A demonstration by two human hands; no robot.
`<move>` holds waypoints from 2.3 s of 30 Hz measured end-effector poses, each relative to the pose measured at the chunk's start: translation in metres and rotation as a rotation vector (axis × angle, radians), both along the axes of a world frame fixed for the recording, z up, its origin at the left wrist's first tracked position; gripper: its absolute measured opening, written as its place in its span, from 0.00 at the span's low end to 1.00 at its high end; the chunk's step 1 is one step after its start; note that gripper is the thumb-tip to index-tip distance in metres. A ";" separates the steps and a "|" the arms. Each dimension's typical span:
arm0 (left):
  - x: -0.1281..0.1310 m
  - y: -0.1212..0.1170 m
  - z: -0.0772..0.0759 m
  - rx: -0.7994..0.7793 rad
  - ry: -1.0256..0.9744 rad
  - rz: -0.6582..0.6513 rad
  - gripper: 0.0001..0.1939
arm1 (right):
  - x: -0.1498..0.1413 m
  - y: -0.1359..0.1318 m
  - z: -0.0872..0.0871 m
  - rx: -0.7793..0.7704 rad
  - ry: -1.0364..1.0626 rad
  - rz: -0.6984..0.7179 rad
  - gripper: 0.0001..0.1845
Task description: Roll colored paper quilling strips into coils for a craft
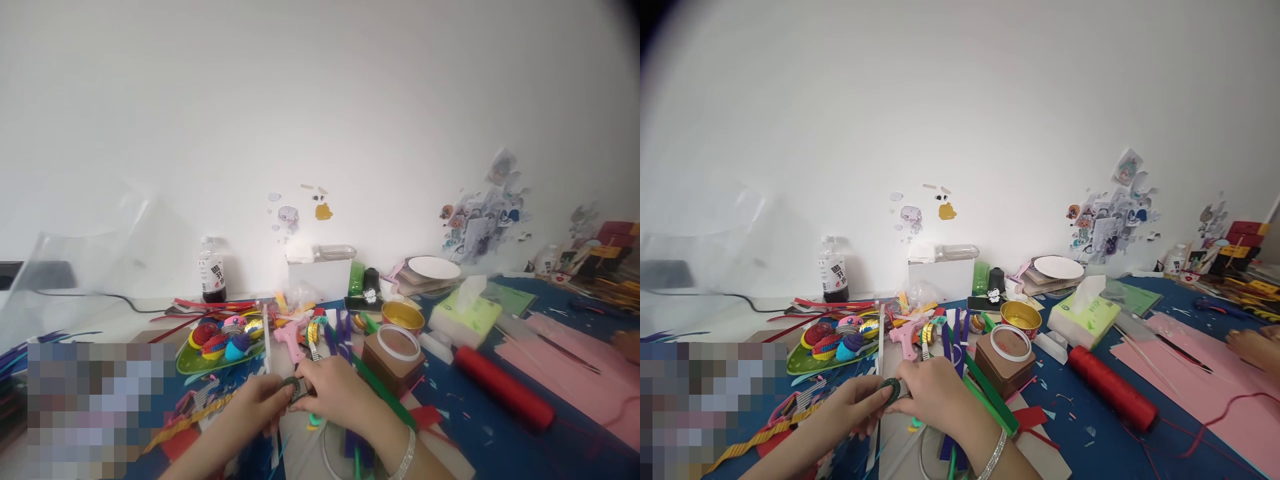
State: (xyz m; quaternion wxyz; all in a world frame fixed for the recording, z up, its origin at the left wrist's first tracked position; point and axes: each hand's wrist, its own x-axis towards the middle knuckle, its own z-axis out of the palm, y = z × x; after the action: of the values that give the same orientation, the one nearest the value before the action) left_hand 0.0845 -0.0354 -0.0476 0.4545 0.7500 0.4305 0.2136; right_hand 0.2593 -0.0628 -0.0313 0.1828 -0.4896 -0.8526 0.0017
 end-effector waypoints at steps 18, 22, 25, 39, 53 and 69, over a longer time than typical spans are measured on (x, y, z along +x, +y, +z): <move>-0.006 -0.002 0.004 -0.031 -0.039 -0.074 0.22 | 0.005 -0.001 0.006 -0.047 0.106 0.162 0.16; -0.004 0.000 -0.004 -0.091 -0.085 -0.135 0.23 | 0.004 0.001 0.000 -0.004 0.064 0.100 0.16; -0.003 -0.003 0.000 -0.112 -0.132 -0.141 0.22 | 0.002 0.001 -0.002 0.002 0.072 0.043 0.20; -0.007 -0.013 0.013 -0.232 -0.119 -0.162 0.20 | 0.006 -0.001 0.004 -0.109 0.162 0.154 0.17; 0.001 -0.009 0.014 -0.265 -0.256 -0.093 0.24 | 0.003 -0.002 0.003 0.061 0.140 0.079 0.17; 0.001 -0.012 0.010 -0.210 -0.323 -0.153 0.17 | 0.014 -0.004 0.013 -0.280 0.542 0.231 0.05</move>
State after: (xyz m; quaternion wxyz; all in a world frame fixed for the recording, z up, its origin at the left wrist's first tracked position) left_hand 0.0852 -0.0470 -0.0380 0.6085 0.6848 0.3135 0.2499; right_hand 0.2733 -0.0669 -0.0179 0.3326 -0.3918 -0.8142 0.2701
